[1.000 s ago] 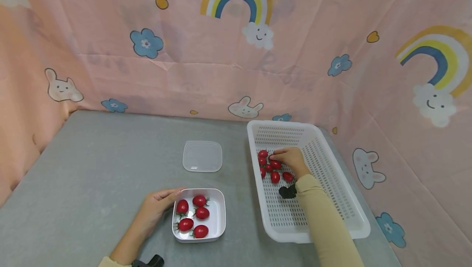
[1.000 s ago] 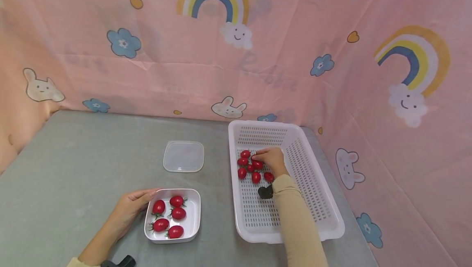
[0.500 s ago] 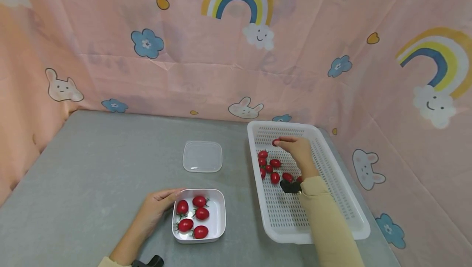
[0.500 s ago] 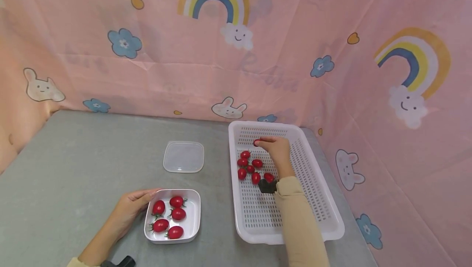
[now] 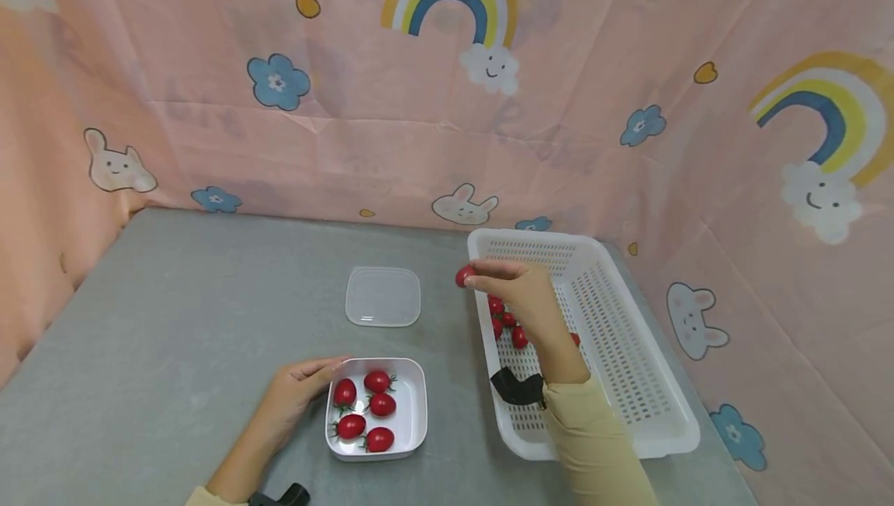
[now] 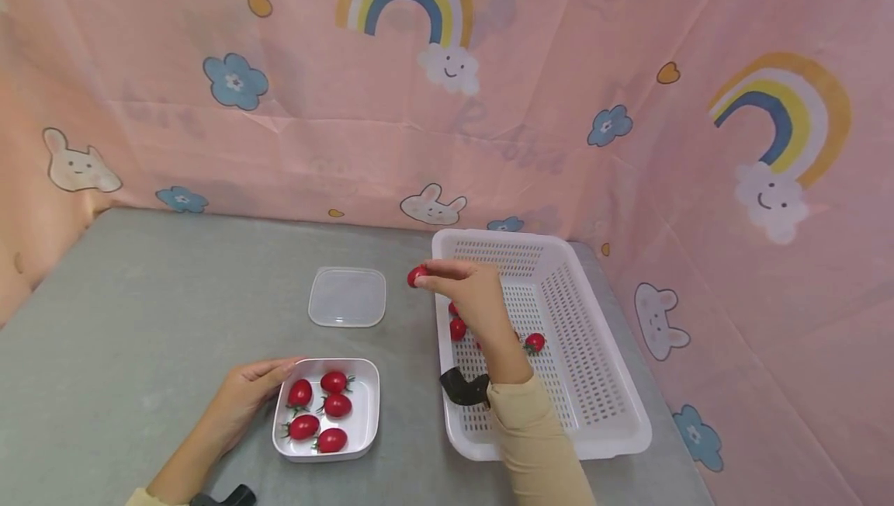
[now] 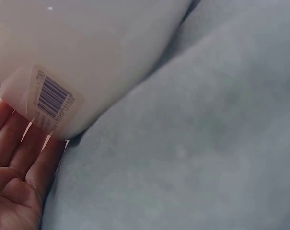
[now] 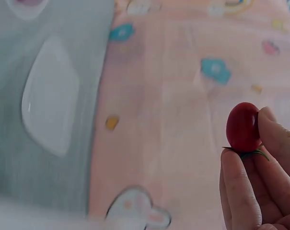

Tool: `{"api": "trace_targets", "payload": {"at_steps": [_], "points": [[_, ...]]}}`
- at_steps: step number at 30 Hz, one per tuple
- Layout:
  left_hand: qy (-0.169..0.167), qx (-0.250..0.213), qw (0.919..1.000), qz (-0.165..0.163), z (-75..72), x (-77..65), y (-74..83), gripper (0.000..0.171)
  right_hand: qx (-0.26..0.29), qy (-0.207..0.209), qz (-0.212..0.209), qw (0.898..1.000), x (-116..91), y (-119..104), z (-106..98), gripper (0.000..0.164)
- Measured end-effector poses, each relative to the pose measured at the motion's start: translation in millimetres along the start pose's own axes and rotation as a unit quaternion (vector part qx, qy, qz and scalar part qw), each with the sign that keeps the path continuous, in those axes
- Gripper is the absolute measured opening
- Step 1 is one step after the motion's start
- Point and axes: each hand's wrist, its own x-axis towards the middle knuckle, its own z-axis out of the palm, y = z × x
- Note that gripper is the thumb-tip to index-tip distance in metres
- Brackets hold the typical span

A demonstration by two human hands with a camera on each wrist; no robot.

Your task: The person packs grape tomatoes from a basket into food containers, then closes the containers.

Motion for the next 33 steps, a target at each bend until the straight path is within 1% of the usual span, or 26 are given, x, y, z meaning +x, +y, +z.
{"api": "trace_targets", "payload": {"at_steps": [4, 8, 12, 17, 21, 24, 28, 33], "points": [[0.002, 0.004, 1.0, -0.001, -0.2, 0.2, 0.3, 0.034, 0.006, -0.021, -0.031, 0.999, -19, -9, 18, 0.031], [-0.001, 0.008, 1.0, 0.001, -0.2, 0.3, -0.2, 0.035, 0.015, -0.048, -0.052, 0.997, -34, -14, 35, 0.028], [-0.001, 0.007, 1.0, 0.004, 0.6, 0.6, -0.5, 0.034, 0.023, -0.068, -0.058, 0.996, -46, -15, 52, 0.027], [0.002, 0.02, 0.9997, 0.012, 1.1, 0.5, -0.5, 0.034, 0.031, -0.071, -0.063, 0.995, -61, -12, 71, 0.026], [0.002, 0.013, 0.9998, 0.016, 1.5, 0.6, -0.5, 0.033, 0.046, -0.076, -0.064, 0.994, -70, -1, 89, 0.026], [-0.004, 0.001, 0.9998, 0.019, 1.7, -0.1, -0.4, 0.033, 0.064, -0.094, -0.055, 0.992, -73, 13, 103, 0.025], [-0.01, -0.007, 0.9995, 0.028, 1.2, -1.2, -0.6, 0.033, 0.04, -0.102, -0.06, 0.992, -72, 32, 120, 0.024], [-0.008, -0.005, 0.9995, 0.03, 0.1, -1.6, -1.9, 0.033, -0.015, -0.087, -0.095, 0.992, -72, 45, 135, 0.023]]}}
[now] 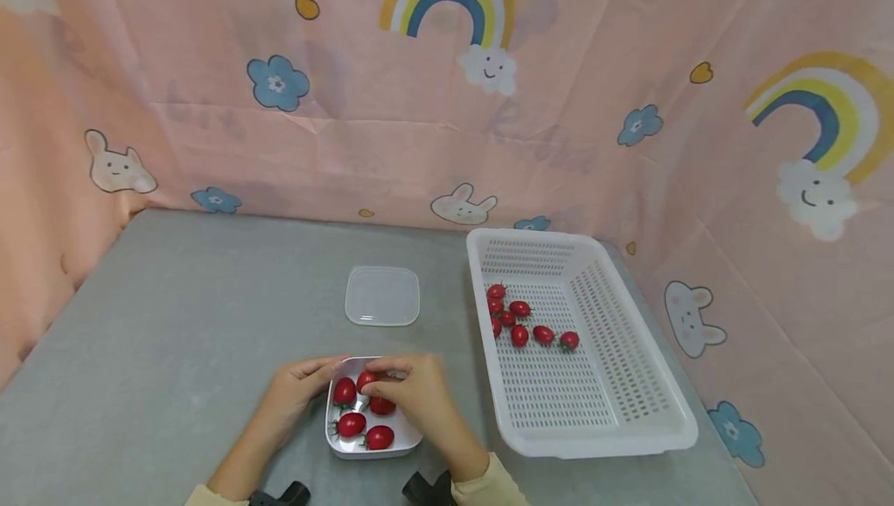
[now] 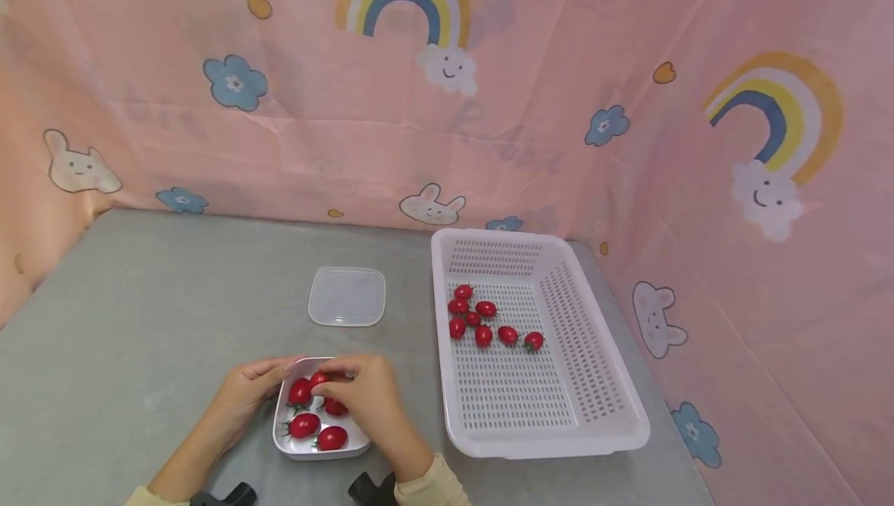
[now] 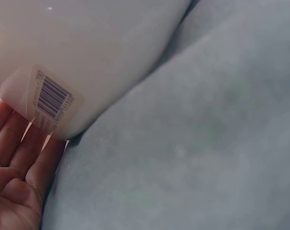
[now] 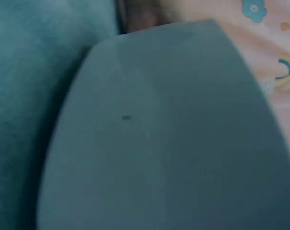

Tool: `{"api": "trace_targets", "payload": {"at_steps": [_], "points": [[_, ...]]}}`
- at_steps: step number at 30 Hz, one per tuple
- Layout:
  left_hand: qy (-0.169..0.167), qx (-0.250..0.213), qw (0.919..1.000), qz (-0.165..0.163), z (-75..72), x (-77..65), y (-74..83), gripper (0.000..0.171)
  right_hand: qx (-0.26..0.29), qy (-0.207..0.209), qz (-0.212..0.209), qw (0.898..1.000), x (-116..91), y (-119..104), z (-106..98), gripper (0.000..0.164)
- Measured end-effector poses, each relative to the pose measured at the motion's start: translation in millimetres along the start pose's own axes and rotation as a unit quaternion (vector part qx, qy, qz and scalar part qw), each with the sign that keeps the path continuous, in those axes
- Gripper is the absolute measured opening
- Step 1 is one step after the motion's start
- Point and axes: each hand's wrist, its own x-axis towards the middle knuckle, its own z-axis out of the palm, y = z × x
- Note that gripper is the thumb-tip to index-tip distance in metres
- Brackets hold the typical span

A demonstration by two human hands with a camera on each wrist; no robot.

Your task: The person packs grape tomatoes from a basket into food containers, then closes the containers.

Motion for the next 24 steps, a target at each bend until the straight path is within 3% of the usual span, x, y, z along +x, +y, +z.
{"api": "trace_targets", "payload": {"at_steps": [9, 18, 24], "points": [[-0.009, -0.004, 0.9999, 0.011, 0.4, -1.1, 1.2, 0.034, -0.095, 0.008, -0.042, 0.995, -1, 3, 12, 0.023], [0.002, 0.003, 1.0, 0.004, -1.5, -2.2, 6.5, 0.033, -0.158, 0.022, -0.072, 0.985, -1, 3, 18, 0.021], [-0.009, 0.0, 0.9998, 0.016, -1.9, -1.3, 0.2, 0.033, -0.173, 0.025, -0.082, 0.981, -5, 4, 19, 0.021]]}}
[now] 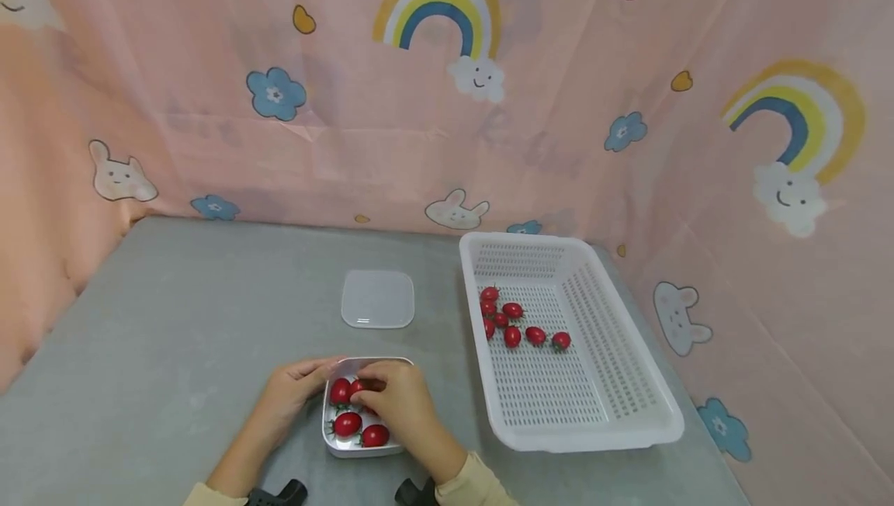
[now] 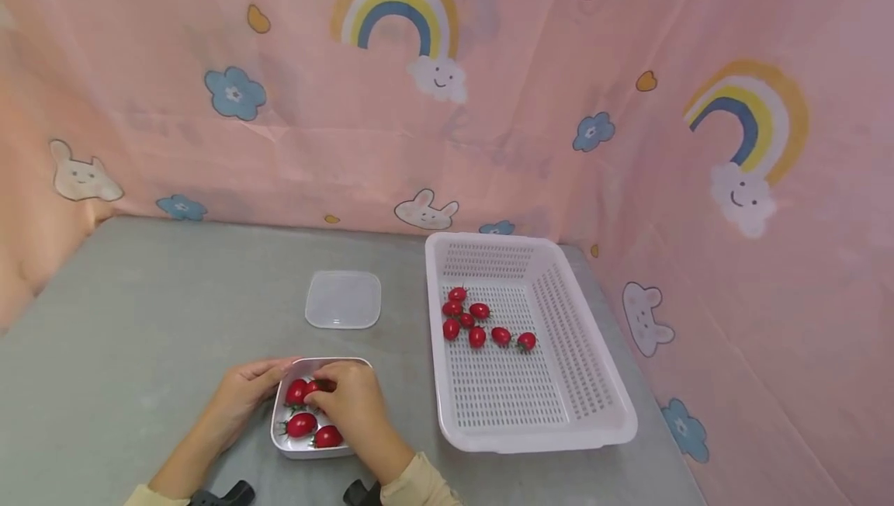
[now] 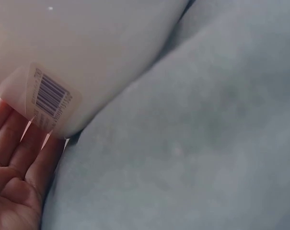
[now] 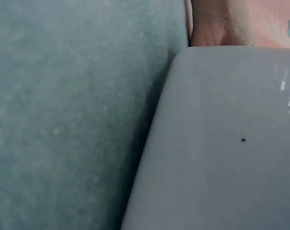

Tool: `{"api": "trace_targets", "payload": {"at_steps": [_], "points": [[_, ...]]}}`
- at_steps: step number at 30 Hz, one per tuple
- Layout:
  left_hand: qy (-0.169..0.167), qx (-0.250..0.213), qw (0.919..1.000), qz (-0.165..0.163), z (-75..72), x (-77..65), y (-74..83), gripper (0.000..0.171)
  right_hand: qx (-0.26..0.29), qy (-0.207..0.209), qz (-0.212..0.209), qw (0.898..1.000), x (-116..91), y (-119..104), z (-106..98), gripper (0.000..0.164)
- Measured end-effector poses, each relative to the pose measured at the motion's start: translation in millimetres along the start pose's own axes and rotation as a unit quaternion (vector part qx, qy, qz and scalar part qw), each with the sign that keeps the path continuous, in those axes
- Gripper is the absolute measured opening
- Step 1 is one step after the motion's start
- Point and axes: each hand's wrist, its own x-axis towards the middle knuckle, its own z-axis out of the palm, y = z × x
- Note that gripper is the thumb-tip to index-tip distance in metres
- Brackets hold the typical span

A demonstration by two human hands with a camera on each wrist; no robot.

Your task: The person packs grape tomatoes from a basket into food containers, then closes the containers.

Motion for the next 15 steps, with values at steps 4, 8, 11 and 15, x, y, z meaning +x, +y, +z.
{"api": "trace_targets", "payload": {"at_steps": [4, 8, 11, 15], "points": [[-0.01, -0.003, 0.9999, 0.003, 0.9, 2.7, -6.6, 0.032, 0.001, 0.012, -0.017, 1.0, -2.6, 4.1, 1.3, 0.02], [-0.007, -0.01, 0.9999, 0.009, 1.1, 4.2, -9.1, 0.031, 0.006, 0.029, -0.028, 0.999, -2.2, 5.9, 3.9, 0.019], [-0.004, -0.014, 0.9998, 0.014, 0.5, 4.2, -8.1, 0.032, 0.007, 0.038, -0.033, 0.999, -0.6, 5.2, 5.1, 0.02], [-0.003, -0.016, 0.9997, 0.016, -0.1, 3.6, -6.3, 0.033, 0.009, 0.042, -0.032, 0.999, -0.7, 3.7, 4.9, 0.021]]}}
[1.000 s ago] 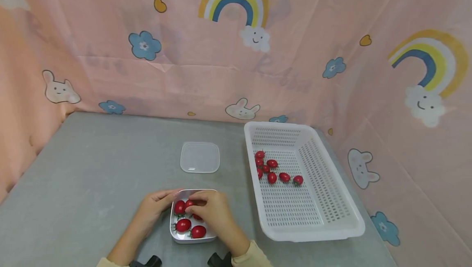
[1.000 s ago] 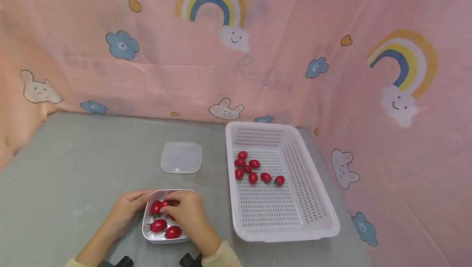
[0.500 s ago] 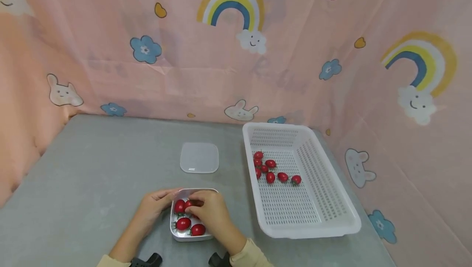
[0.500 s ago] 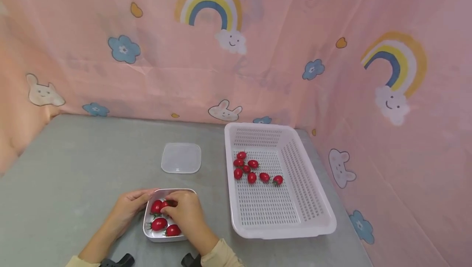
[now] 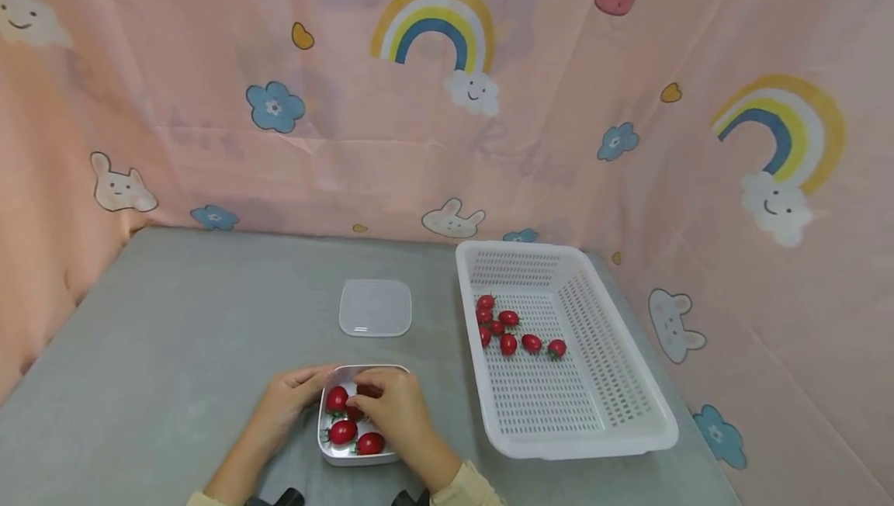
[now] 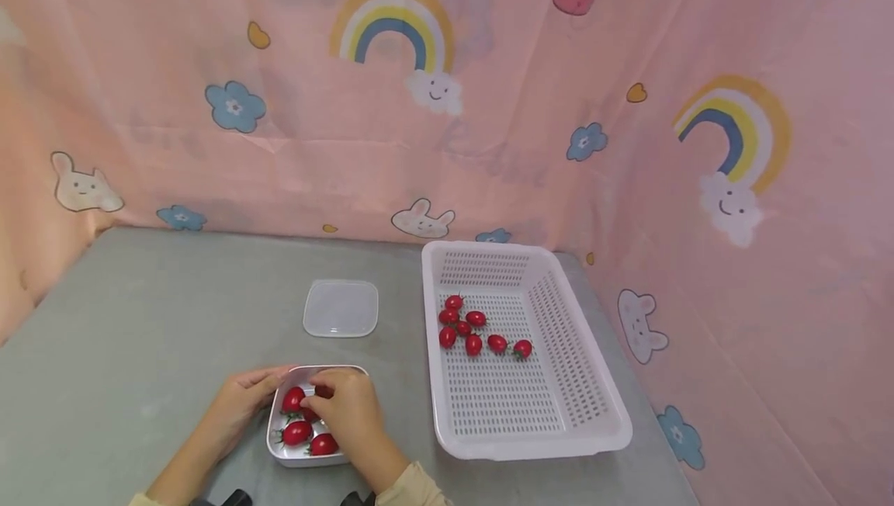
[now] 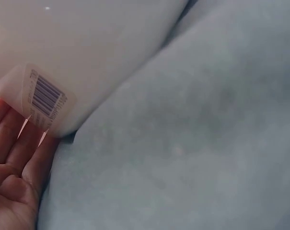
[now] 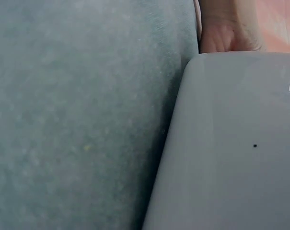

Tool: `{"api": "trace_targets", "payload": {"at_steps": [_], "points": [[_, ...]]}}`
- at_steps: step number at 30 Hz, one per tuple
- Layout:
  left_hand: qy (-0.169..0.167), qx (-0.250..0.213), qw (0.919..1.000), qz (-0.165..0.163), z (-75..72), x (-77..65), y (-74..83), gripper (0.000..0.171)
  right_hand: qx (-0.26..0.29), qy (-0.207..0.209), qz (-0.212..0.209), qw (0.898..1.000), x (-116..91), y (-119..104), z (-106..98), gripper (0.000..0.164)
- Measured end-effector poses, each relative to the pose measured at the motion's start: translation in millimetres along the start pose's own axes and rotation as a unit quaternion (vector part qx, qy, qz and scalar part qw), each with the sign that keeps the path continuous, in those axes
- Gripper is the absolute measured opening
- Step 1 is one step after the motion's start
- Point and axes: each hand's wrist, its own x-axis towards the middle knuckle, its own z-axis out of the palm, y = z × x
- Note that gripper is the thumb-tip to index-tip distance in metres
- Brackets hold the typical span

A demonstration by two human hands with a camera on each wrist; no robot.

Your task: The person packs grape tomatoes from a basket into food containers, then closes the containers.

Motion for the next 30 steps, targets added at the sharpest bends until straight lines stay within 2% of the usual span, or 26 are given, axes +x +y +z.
{"api": "trace_targets", "payload": {"at_steps": [4, 11, 15, 19, 22, 26, 30], "points": [[-0.002, -0.003, 1.0, -0.001, -0.1, -0.7, -1.3, 0.034, -0.002, 0.002, 0.007, 1.0, -2, 0, 0, 0.022], [0.011, 0.003, 0.9996, -0.024, 0.2, -2.0, -3.9, 0.033, 0.007, 0.003, 0.006, 1.0, -4, 3, 2, 0.022], [0.007, 0.011, 0.9997, -0.021, -1.1, -1.9, -1.0, 0.034, 0.008, 0.008, 0.001, 1.0, -3, 3, 0, 0.023], [0.008, 0.021, 0.9997, -0.01, -2.7, 0.7, 2.3, 0.034, 0.057, 0.007, 0.011, 0.998, 2, -4, -10, 0.026], [0.01, 0.02, 0.9997, -0.012, -2.6, 0.7, 3.1, 0.033, 0.151, 0.0, 0.04, 0.988, 5, -16, -36, 0.028], [0.012, 0.033, 0.9992, -0.02, -1.6, -1.9, 2.4, 0.033, 0.251, 0.011, 0.102, 0.962, 10, -32, -91, 0.031], [0.013, 0.035, 0.9989, -0.027, -0.5, -2.5, 1.6, 0.033, 0.237, 0.06, 0.169, 0.955, 26, -29, -148, 0.031]]}}
